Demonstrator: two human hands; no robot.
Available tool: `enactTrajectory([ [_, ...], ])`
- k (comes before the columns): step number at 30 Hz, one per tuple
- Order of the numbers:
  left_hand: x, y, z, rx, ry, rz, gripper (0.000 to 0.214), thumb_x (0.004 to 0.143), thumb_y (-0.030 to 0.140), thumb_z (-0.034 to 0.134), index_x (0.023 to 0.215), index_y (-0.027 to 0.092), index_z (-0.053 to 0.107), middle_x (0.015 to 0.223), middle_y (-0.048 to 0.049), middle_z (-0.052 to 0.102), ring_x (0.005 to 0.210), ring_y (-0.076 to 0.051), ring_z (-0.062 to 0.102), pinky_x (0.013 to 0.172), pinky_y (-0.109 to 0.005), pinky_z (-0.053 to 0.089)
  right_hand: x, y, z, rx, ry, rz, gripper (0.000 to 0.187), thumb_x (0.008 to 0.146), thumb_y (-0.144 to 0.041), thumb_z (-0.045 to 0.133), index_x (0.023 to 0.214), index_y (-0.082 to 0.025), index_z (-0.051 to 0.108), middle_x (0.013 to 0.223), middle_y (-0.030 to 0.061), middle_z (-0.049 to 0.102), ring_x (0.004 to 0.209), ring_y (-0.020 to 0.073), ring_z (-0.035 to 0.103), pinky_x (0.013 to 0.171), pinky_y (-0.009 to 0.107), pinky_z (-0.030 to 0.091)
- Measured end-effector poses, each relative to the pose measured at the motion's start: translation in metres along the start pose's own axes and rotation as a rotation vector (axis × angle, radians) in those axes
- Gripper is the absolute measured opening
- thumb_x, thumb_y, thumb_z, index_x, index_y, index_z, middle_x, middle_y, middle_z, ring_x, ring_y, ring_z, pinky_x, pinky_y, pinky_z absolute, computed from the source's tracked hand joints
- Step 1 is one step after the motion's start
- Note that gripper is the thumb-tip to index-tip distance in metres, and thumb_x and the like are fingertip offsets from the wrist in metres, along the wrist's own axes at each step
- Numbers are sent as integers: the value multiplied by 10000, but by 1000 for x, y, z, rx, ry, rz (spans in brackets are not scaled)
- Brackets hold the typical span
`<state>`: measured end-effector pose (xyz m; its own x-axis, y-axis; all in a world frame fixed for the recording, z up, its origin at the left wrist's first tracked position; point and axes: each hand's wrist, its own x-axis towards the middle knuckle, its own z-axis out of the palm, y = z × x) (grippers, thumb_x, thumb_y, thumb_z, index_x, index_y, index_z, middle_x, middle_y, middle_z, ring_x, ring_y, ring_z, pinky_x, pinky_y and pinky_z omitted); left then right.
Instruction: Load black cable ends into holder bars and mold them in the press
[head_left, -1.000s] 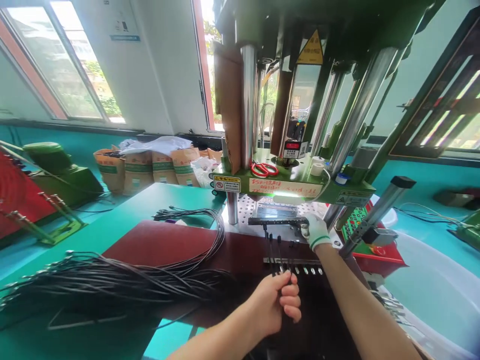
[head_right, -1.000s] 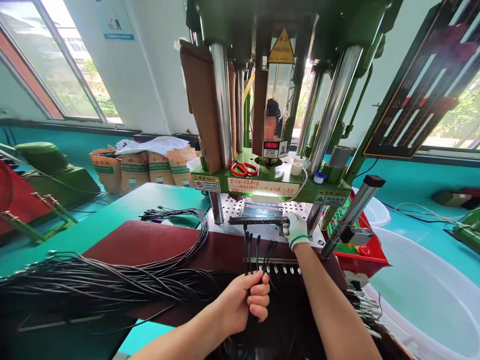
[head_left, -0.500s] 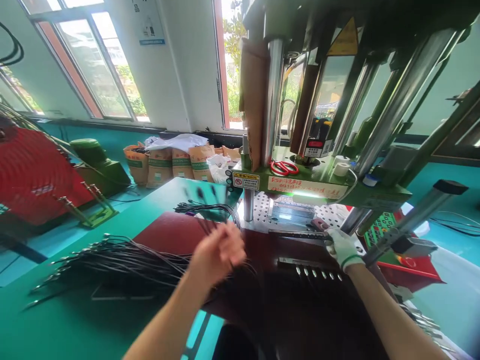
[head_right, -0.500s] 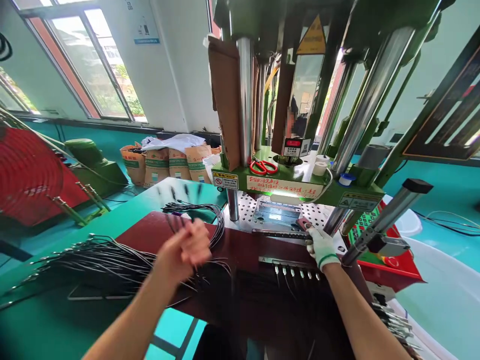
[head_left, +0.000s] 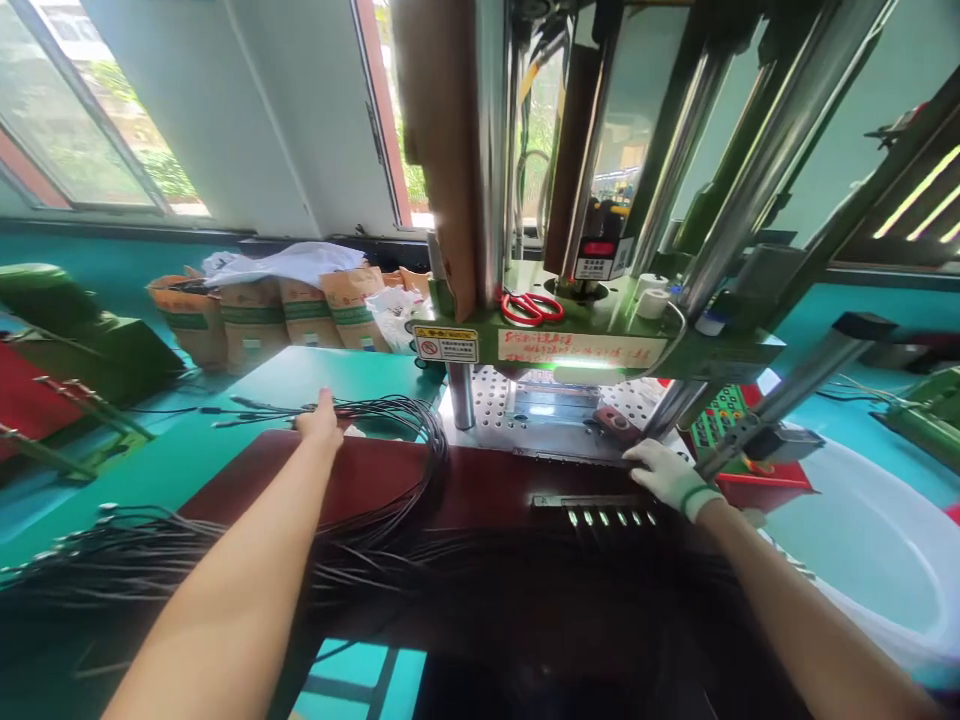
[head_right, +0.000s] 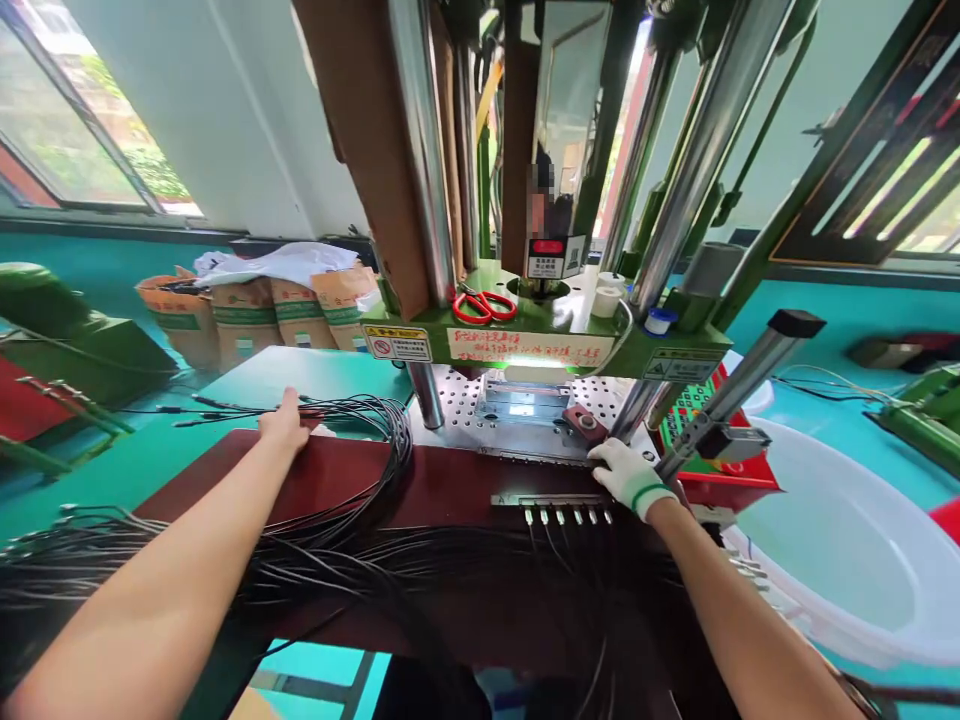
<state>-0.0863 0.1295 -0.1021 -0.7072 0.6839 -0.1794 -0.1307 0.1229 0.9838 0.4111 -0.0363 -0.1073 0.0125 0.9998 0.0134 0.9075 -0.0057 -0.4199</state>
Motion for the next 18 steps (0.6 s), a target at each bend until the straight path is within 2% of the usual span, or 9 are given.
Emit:
enactTrajectory([
  [2, 4, -3, -3, 44, -97, -120, 238, 857, 358, 419, 722, 175, 346, 579, 29, 442, 526, -113, 501, 494, -271, 452, -10, -4, -8, -98, -12, -14, 323, 711, -177, 441, 979, -152, 618, 1004, 96, 565, 918, 233, 539, 855, 354, 386],
  [5, 0, 4, -4, 152, -235, -219, 282, 868, 392, 374, 717, 155, 383, 589, -3, 487, 536, -116, 508, 479, -241, 426, -30, -9, -24, -175, -117, -78, 314, 707, -146, 435, 942, -180, 641, 972, 67, 599, 915, 213, 545, 841, 316, 394],
  [8, -30, 14, 1, 240, -385, -197, 198, 860, 268, 406, 716, 136, 439, 583, 9, 504, 476, -73, 449, 444, -181, 357, -47, -14, -32, -297, -230, -168, 375, 659, -114, 470, 979, -216, 636, 983, 49, 599, 913, 205, 547, 795, 294, 407],
  [10, -73, 18, 4, 244, -529, -151, 106, 822, 188, 451, 733, 139, 480, 589, 31, 518, 453, -50, 427, 436, -160, 335, -54, -18, -31, -451, -258, -205, 430, 662, -98, 457, 1054, -204, 596, 1019, 77, 575, 922, 225, 539, 765, 320, 406],
  [13, -164, 10, -3, 270, -870, -162, 84, 740, 216, 552, 716, 136, 540, 593, 18, 564, 462, -76, 481, 423, -182, 353, -55, -25, -25, -565, -270, -214, 397, 669, -88, 444, 1033, -165, 585, 997, 104, 573, 919, 243, 535, 761, 343, 393],
  [14, -196, 3, -9, 323, -1051, -211, 142, 716, 266, 579, 718, 125, 563, 593, -13, 589, 469, -114, 512, 407, -211, 360, -53, -27, -24, -562, -276, -210, 387, 660, -90, 452, 1014, -165, 589, 984, 101, 579, 910, 240, 540, 761, 340, 392],
  [15, -227, -5, -15, 423, -1398, -271, 223, 738, 341, 548, 784, 124, 570, 639, -38, 614, 514, -144, 552, 423, -234, 388, -52, -30, -25, -564, -287, -209, 384, 648, -97, 465, 1002, -175, 593, 973, 92, 585, 899, 236, 545, 755, 332, 393],
  [16, -254, -14, -22, 512, -1637, -332, 284, 735, 391, 541, 820, 120, 567, 661, -55, 626, 538, -158, 570, 444, -254, 411, -50, -33, -27, -566, -298, -205, 379, 637, -108, 479, 986, -187, 601, 960, 83, 592, 886, 232, 551, 742, 323, 396],
  [18, -296, -32, -34, 574, -1798, -347, 343, 712, 426, 560, 846, 111, 562, 680, -55, 621, 532, -129, 559, 477, -250, 417, -47, -41, -36, -571, -313, -181, 339, 629, -144, 497, 934, -207, 629, 938, 74, 608, 860, 233, 563, 700, 310, 403],
])
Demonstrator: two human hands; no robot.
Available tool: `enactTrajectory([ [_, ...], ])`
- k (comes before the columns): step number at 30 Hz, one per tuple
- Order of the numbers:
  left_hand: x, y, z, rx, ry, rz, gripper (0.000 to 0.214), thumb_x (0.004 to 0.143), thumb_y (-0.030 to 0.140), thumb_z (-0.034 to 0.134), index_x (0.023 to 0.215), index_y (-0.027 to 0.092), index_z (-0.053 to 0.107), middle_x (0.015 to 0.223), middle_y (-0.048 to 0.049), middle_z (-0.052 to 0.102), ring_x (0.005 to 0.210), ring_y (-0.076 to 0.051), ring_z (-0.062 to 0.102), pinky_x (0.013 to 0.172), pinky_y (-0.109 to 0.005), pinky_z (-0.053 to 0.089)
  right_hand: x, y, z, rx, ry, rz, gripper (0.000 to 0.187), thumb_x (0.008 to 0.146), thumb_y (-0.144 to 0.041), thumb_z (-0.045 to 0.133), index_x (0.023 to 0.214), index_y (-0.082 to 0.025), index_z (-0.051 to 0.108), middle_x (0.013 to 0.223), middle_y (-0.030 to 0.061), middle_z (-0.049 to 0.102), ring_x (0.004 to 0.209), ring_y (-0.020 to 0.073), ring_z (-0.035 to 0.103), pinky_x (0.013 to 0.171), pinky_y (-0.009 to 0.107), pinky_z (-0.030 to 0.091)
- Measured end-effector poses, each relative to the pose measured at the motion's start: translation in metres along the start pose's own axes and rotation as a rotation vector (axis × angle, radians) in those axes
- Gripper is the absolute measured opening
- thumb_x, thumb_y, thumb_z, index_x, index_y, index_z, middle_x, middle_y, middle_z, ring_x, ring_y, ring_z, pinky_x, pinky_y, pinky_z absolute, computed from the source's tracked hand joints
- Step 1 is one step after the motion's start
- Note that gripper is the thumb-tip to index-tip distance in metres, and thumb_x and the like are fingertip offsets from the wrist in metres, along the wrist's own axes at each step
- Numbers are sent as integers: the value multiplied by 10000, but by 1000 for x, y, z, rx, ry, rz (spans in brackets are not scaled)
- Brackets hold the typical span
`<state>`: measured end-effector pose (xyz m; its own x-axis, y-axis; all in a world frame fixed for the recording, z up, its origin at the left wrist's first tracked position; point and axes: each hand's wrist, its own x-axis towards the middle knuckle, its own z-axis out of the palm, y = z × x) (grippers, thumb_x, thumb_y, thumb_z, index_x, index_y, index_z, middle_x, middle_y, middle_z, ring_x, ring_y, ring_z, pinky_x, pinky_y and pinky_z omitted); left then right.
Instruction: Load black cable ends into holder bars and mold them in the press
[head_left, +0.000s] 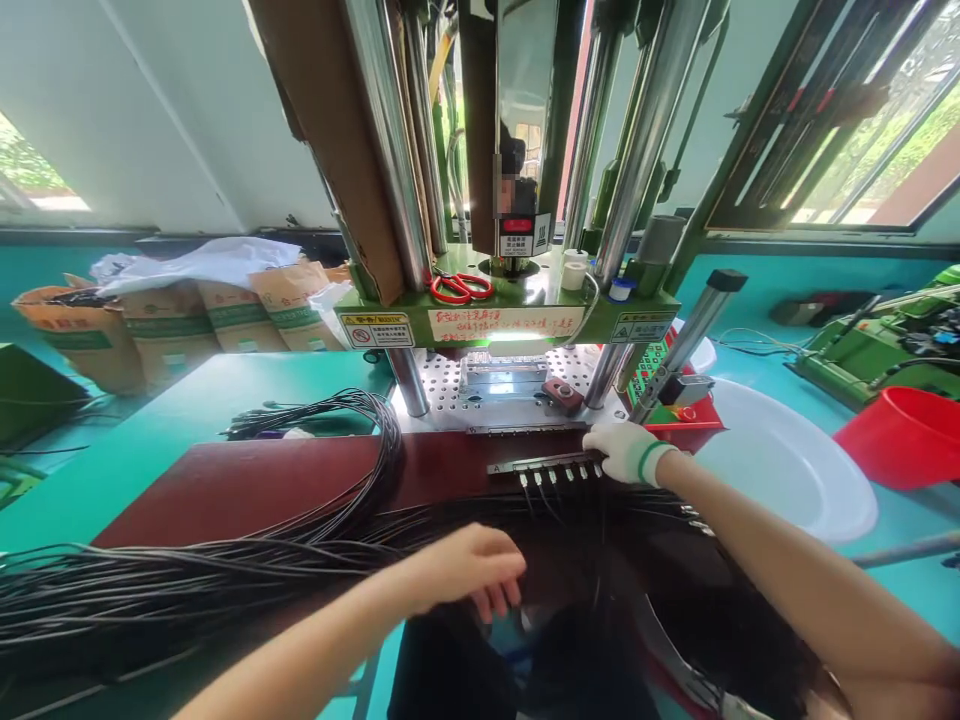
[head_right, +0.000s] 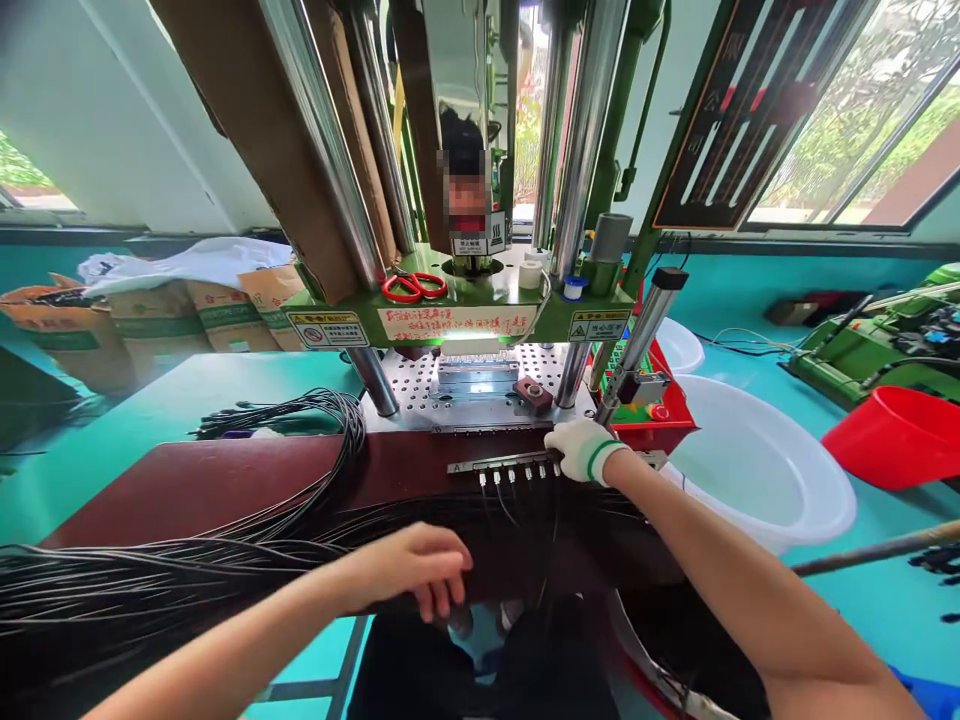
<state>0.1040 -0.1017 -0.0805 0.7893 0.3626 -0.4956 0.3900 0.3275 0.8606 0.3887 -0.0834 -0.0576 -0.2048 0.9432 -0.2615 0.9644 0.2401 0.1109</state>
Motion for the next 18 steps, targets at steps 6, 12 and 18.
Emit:
enactTrajectory([
  [6, 21, -12, 50, -290, 206, 135, 501, 652, 437, 638, 997, 99, 503, 929, -128, 610, 725, -143, 575, 629, -274, 439, -1, -2, -49, 33, 23, 166, 291, 624, -189, 494, 844, -214, 683, 852, 82, 658, 800, 249, 588, 624, 298, 404],
  [12, 40, 10, 58, -516, -75, 162, 460, 581, 331, 743, 926, 118, 525, 897, -123, 637, 808, -180, 602, 750, -302, 394, 18, 5, -73, 126, 150, 282, 392, 627, -156, 487, 959, -256, 669, 913, 29, 669, 850, 215, 585, 670, 262, 411],
  [18, 70, 36, 35, -507, -129, 154, 397, 660, 438, 651, 852, 158, 445, 730, -109, 659, 623, -225, 635, 650, -350, 410, 65, 19, -71, 200, 240, 294, 315, 706, -119, 494, 951, -228, 660, 925, 21, 660, 875, 174, 578, 714, 231, 421],
])
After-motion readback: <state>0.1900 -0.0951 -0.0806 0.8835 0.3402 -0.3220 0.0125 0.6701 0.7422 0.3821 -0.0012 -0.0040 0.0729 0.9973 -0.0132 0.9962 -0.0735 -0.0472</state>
